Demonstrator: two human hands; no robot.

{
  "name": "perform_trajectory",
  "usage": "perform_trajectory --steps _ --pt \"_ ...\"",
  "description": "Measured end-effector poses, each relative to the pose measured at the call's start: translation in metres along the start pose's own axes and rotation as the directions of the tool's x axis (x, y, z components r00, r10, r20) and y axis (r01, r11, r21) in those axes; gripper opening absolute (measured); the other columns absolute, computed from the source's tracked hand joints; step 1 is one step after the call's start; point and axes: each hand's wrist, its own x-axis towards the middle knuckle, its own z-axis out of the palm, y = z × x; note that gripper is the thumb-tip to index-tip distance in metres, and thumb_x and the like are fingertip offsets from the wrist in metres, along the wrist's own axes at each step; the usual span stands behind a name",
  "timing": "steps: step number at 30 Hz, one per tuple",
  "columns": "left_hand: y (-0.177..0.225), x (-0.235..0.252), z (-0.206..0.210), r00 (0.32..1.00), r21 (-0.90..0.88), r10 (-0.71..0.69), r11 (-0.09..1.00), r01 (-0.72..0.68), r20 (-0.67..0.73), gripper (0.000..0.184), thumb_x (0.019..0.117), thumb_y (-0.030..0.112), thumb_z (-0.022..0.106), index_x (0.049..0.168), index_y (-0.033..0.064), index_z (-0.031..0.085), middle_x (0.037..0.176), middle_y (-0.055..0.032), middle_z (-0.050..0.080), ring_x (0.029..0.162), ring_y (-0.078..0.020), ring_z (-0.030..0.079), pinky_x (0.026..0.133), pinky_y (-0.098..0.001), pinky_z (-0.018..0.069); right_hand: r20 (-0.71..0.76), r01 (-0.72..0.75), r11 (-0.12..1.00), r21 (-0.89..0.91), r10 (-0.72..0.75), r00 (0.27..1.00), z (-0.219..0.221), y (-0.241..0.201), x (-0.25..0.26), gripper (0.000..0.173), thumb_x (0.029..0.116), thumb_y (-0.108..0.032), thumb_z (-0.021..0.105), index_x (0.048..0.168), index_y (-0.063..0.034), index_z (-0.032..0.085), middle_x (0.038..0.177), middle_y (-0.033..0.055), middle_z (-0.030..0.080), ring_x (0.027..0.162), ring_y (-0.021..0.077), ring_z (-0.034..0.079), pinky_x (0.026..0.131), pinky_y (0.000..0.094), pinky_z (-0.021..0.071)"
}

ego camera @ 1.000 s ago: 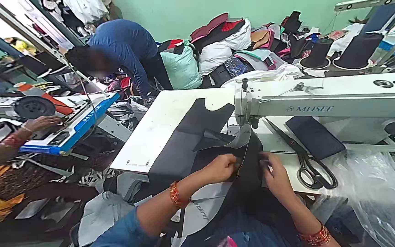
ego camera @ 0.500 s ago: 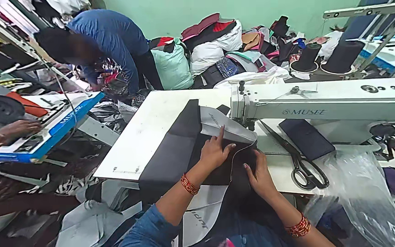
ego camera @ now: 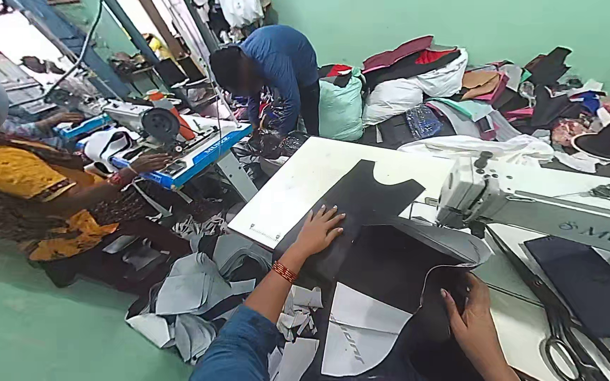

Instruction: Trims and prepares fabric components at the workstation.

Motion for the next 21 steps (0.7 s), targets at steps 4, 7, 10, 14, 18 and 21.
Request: perform_trajectory --steps 4,7,10,14,18,21 --pt "-0.054 -0.005 -0.012 0.974 0.046 -0.211 0.976 0.215 -0.084 0.059 0.107 0.059 0.03 0.16 0.0341 0.038 0.171 -0.0025 0.025 0.159 -0.0335 0.014 0.121 -0.0721 0.0079 0.053 0.061 0.997 -0.05 -0.058 0.997 0.004 -0.006 -0.007 0.074 0.0961 -0.038 0.055 0.138 0.0208 0.042 0.138 0.0422 0.049 0.125 0.048 0.056 0.102 0.0479 0.0508" --pt "-0.087 -0.005 -0.023 0.944 0.048 -0.286 0.954 0.297 -0.163 0.058 0.1077 0.057 0.032 0.16 0.0313 0.039 0.17 -0.0063 0.027 0.158 -0.0388 0.017 0.117 -0.0765 0.009 0.075 0.091 0.995 -0.049 -0.087 0.993 0.016 -0.015 0.002 0.074 0.0964 -0.039 0.055 0.139 0.0202 0.042 0.137 0.0407 0.051 0.126 0.047 0.057 0.104 0.0477 0.0496" --pt "-0.1 -0.006 -0.023 0.934 -0.019 -0.231 0.972 0.235 -0.274 0.054 0.1088 0.049 0.04 0.155 0.0208 0.048 0.164 -0.0124 0.038 0.154 -0.0422 0.027 0.115 -0.0791 0.0107 0.138 0.065 0.998 -0.007 -0.063 0.988 0.03 -0.025 0.02 0.076 0.0948 -0.037 0.06 0.142 0.019 0.04 0.14 0.0384 0.051 0.129 0.0457 0.055 0.108 0.0495 0.0476" --pt "-0.061 -0.025 -0.037 0.773 -0.398 -0.194 0.914 -0.082 -0.604 0.039 0.1075 0.021 0.043 0.118 -0.0074 0.069 0.124 -0.0236 0.066 0.122 -0.0337 0.06 0.11 -0.0526 0.0436 0.182 0.007 0.999 0.05 -0.016 0.983 0.048 -0.027 0.047 0.077 0.0935 -0.032 0.067 0.144 0.0183 0.037 0.143 0.0374 0.049 0.133 0.0439 0.053 0.111 0.0485 0.0459" --pt "0.016 -0.065 -0.046 0.869 -0.651 0.074 0.633 -0.419 -0.489 0.041 0.106 0.04 0.048 0.092 0.0111 0.073 0.094 0.0048 0.074 0.091 -0.0063 0.071 0.087 -0.0313 0.06 0.169 -0.02 0.997 0.074 0.007 0.986 0.052 -0.025 0.048 0.078 0.092 -0.033 0.068 0.142 0.0194 0.04 0.142 0.0379 0.05 0.133 0.0435 0.054 0.11 0.049 0.0463" --pt "0.056 -0.055 -0.019 0.876 -0.605 0.384 0.635 -0.481 -0.293 0.034 0.1032 0.027 0.057 0.098 -0.001 0.076 0.108 -0.0104 0.075 0.109 -0.0158 0.07 0.099 -0.034 0.0558 0.186 -0.057 0.994 0.092 0.039 0.982 0.047 -0.027 0.047 0.083 0.0901 -0.033 0.071 0.145 0.0191 0.037 0.143 0.0375 0.049 0.133 0.0415 0.054 0.111 0.0472 0.0457"
